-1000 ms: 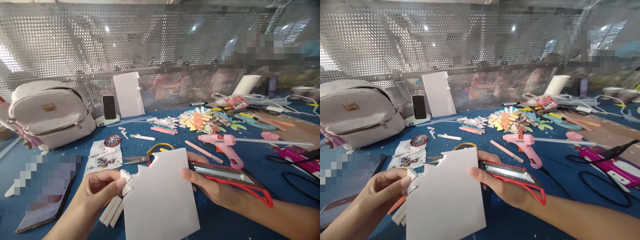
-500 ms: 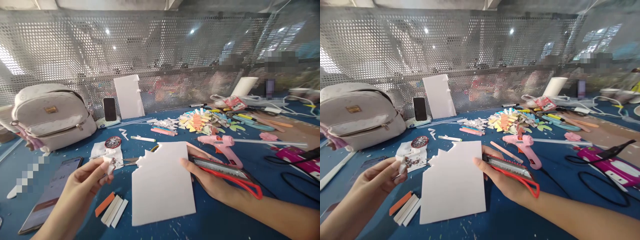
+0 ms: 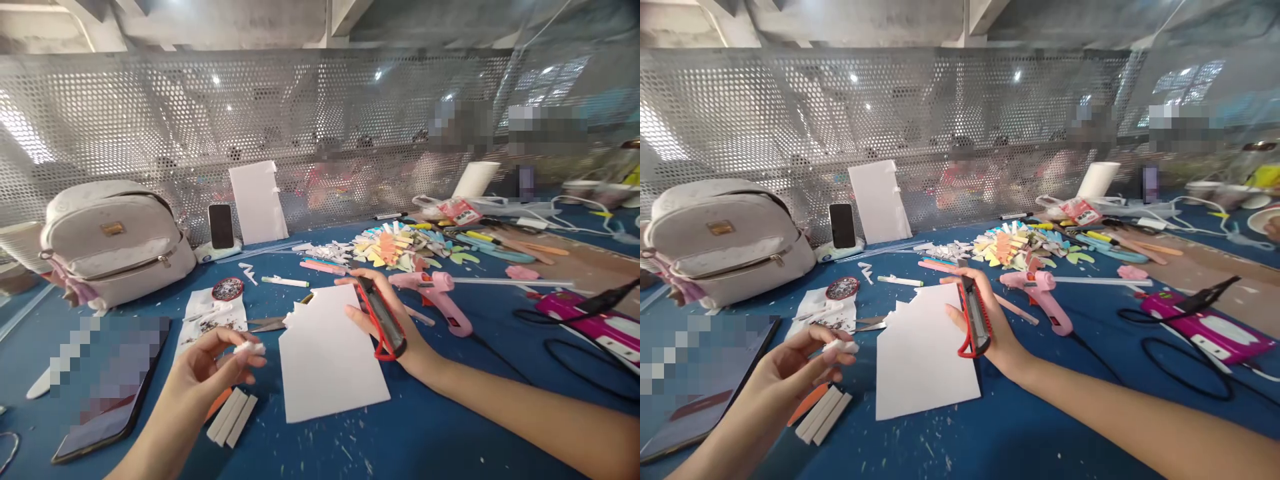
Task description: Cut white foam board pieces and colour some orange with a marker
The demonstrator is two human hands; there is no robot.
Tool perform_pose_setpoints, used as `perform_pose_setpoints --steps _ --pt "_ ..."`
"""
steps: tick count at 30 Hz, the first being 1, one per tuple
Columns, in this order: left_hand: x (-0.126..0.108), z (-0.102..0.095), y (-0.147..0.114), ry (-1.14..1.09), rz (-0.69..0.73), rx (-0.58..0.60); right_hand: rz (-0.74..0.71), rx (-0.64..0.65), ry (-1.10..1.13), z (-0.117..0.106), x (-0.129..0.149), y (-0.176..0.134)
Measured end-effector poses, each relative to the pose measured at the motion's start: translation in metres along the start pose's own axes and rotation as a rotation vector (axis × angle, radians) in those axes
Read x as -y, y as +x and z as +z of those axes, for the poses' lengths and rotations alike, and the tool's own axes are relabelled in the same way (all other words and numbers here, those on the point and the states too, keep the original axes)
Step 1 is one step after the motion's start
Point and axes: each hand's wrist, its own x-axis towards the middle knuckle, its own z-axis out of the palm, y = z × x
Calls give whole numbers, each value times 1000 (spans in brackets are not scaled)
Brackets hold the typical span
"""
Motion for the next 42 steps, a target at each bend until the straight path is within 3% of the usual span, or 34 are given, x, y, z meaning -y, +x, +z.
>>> perform_pose_setpoints --steps 5,7,9,11,14,17,20,28,42 --pt "6 13 -11 -17 27 -35 -150 -123 -72 -1 12 1" --pt "12 12 -14 38 89 10 -196 -91 -73 -4 24 -1" --pt "17 9 -17 145 256 66 -210 37 -16 -6 36 -8" --pt "20 6 -19 323 521 132 -233 163 62 -6 44 -17" --pt "18 6 -24 595 867 219 -511 184 85 -2 48 -33" --pt "14 11 -25 735 996 252 -803 284 -18 1 49 -46" --pt "15 17 -24 815 1023 228 -894 349 -88 3 53 -53" --pt "17 24 -25 825 945 133 -808 391 -323 7 54 -55" --pt "15 30 -25 827 874 65 -774 403 -372 10 53 -59"
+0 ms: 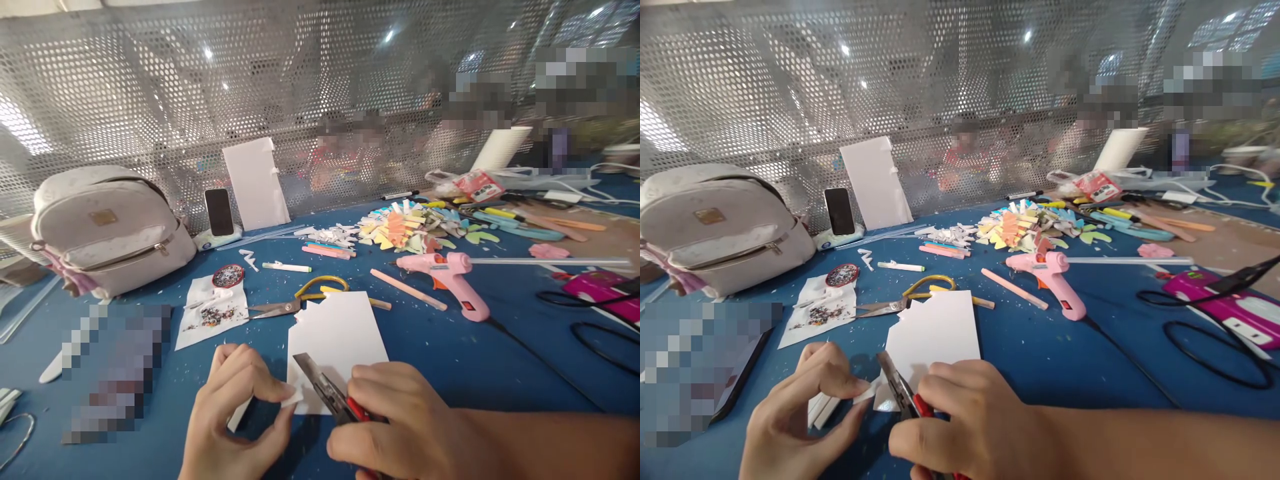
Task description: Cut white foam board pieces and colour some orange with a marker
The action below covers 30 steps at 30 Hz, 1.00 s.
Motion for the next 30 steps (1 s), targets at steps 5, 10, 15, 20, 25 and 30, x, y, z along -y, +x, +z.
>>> perform_pose_setpoints --steps 5,10,15,20,25,30 --pt "-1 -1 1 6 11 5 8 -18 55 3 -2 0" --pt "0 2 -1 -2 12 5 -4 -75 103 9 -3 -3" --pt "1 4 1 -11 1 -8 63 -62 159 9 -1 -3" --pt "3 3 4 -2 -86 -47 130 -71 283 11 0 -2" --pt "7 5 4 -27 -213 -94 158 -54 340 11 -1 -2" --pt "7 7 3 -31 -188 -61 153 -57 364 9 0 -2"
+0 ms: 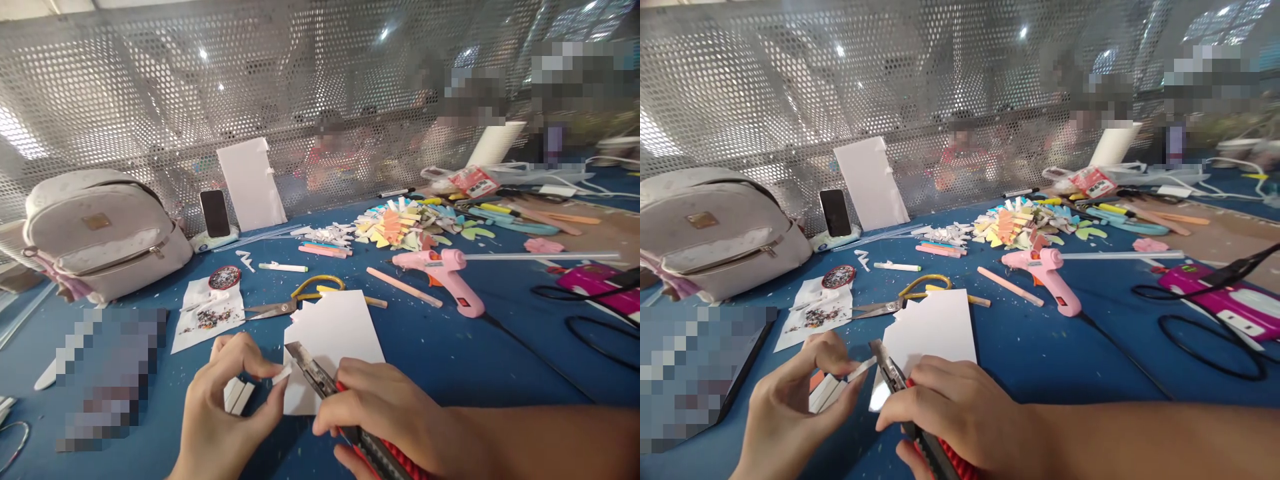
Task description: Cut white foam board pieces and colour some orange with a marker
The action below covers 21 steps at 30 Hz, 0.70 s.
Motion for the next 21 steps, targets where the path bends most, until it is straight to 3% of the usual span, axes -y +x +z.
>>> perform_pose_setpoints --steps 5,13,21 --pt "-2 2 -1 -14 26 10 15 -4 23 1 1 -1" --pt "-3 4 0 -39 -94 -39 11 17 57 0 -1 0" --pt "-3 6 1 -36 -9 11 12 -23 80 3 -1 -1"
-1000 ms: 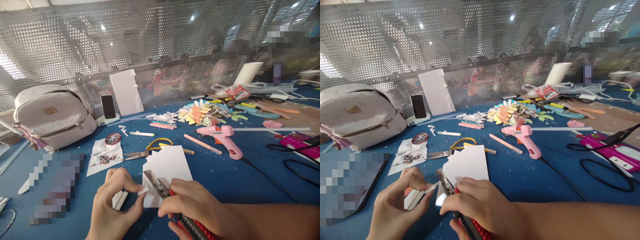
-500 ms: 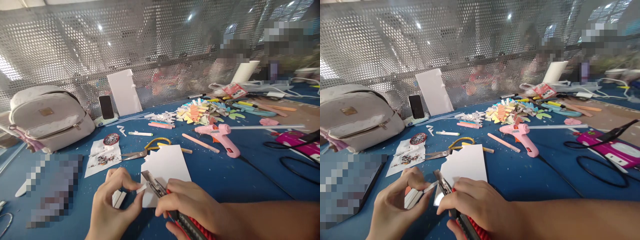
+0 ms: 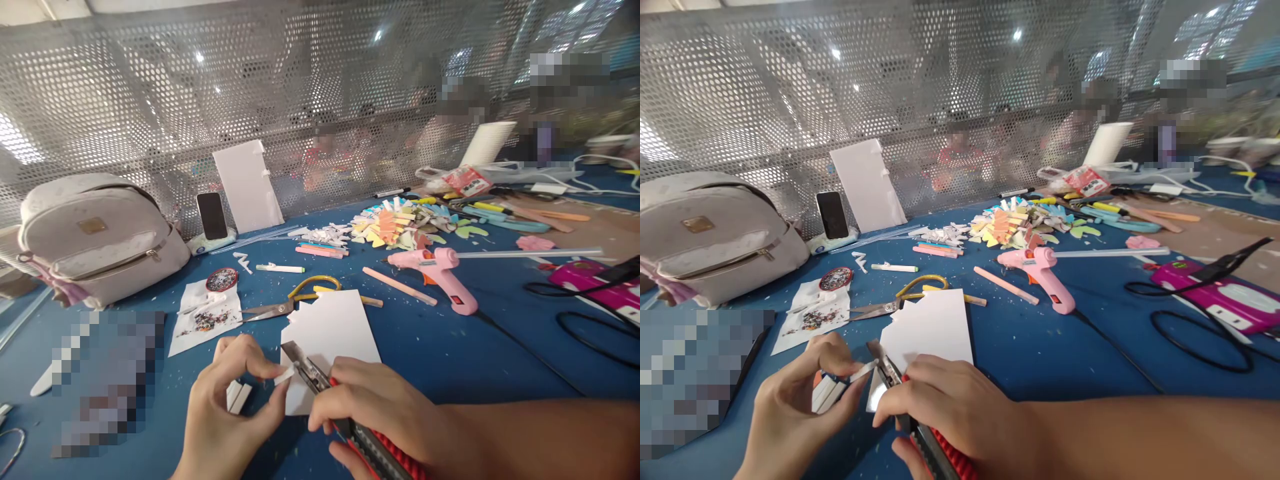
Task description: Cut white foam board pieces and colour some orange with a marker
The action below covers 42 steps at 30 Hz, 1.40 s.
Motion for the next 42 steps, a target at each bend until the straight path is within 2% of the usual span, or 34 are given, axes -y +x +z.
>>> perform_pose_setpoints --steps 5,10,12,17,20,25,33,38,42 --pt "-1 2 2 -32 -187 -69 16 -13 5 0 1 1" --pt "6 -1 7 -60 -269 53 70 42 6 0 -4 -1" --pt "8 -2 9 -65 -295 62 75 36 12 0 -5 -2" --pt "10 -4 10 -55 -306 9 111 -20 17 -3 -1 -1" --pt "10 -3 10 -44 -294 6 75 -26 -13 -5 1 0" --pt "13 -2 8 -25 -265 78 11 4 -114 -3 -5 -3" --pt "13 -3 5 10 -249 69 -66 86 -248 -7 -4 0" --pt "9 -3 8 4 -244 92 -24 184 -273 -11 1 0" --pt "9 -2 7 -6 -249 111 -21 209 -279 -10 1 -2"
